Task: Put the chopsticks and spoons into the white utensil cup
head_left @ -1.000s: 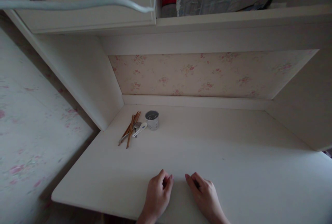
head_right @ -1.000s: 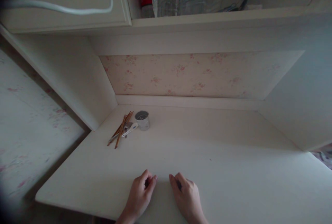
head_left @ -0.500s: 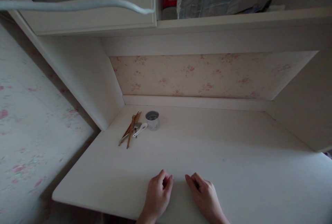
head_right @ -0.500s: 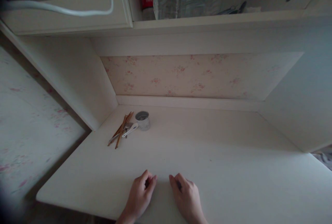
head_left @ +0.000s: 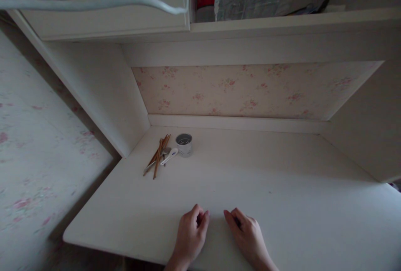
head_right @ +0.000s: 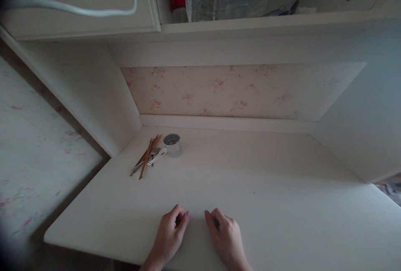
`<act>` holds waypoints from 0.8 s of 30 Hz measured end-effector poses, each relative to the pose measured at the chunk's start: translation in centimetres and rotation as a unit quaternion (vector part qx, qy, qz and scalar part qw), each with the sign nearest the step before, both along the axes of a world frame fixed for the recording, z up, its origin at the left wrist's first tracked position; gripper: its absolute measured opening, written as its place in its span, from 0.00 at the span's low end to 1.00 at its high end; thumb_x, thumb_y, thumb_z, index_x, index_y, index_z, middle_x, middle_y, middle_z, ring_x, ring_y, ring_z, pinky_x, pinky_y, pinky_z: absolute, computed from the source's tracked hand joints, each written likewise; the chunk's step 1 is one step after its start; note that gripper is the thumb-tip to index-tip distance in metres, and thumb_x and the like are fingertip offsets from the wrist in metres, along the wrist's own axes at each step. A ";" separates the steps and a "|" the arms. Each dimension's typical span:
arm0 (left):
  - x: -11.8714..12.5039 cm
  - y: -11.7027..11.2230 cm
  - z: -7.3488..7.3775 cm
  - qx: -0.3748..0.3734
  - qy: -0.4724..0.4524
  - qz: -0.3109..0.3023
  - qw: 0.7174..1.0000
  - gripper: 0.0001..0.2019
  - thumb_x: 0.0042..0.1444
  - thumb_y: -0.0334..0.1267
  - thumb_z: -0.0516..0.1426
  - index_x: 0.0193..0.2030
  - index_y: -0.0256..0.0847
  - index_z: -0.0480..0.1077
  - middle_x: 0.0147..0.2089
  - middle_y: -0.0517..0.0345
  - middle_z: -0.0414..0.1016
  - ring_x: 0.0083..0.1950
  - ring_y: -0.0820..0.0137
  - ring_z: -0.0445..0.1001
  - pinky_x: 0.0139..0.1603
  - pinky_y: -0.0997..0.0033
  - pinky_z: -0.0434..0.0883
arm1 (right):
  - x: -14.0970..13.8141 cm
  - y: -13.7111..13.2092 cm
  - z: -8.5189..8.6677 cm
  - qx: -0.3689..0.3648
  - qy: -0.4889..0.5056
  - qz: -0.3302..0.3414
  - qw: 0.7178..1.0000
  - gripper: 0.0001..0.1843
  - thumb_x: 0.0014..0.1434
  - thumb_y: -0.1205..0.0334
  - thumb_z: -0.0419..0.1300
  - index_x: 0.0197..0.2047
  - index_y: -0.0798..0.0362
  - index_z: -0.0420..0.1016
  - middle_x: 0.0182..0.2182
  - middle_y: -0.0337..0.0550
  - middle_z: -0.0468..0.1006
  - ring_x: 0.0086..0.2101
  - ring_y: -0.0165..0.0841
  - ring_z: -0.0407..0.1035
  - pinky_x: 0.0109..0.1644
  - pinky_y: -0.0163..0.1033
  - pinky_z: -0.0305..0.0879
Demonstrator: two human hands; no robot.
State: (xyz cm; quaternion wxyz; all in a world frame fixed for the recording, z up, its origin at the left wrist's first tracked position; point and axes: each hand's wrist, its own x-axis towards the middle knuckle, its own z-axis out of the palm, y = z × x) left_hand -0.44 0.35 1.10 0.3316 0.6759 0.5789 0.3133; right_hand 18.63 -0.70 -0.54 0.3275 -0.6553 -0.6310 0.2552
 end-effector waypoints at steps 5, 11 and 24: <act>0.0 0.0 0.0 -0.001 -0.004 -0.002 1.000 0.18 0.66 0.50 0.48 0.27 0.42 0.57 0.22 0.66 0.60 0.25 0.75 0.62 0.29 0.76 0.56 | 0.1 0.0 -0.3 0.010 -0.001 0.002 1.000 0.26 0.65 0.40 0.49 0.22 0.49 0.61 0.16 0.32 0.63 0.19 0.28 0.56 0.26 0.32 0.52; -0.2 0.0 -0.2 0.017 0.004 0.006 1.000 0.18 0.66 0.49 0.49 0.27 0.42 0.57 0.22 0.66 0.62 0.25 0.75 0.63 0.29 0.76 0.56 | -0.1 -0.1 -0.3 0.015 0.001 -0.002 1.000 0.26 0.65 0.40 0.50 0.22 0.49 0.61 0.16 0.32 0.62 0.19 0.28 0.56 0.26 0.32 0.53; -0.1 0.0 0.1 0.030 -0.005 0.011 0.999 0.17 0.66 0.47 0.50 0.27 0.42 0.60 0.21 0.65 0.63 0.24 0.75 0.64 0.28 0.77 0.57 | -0.2 -0.1 0.1 0.020 -0.020 -0.008 1.000 0.26 0.65 0.41 0.50 0.22 0.48 0.62 0.16 0.33 0.65 0.18 0.29 0.58 0.25 0.32 0.54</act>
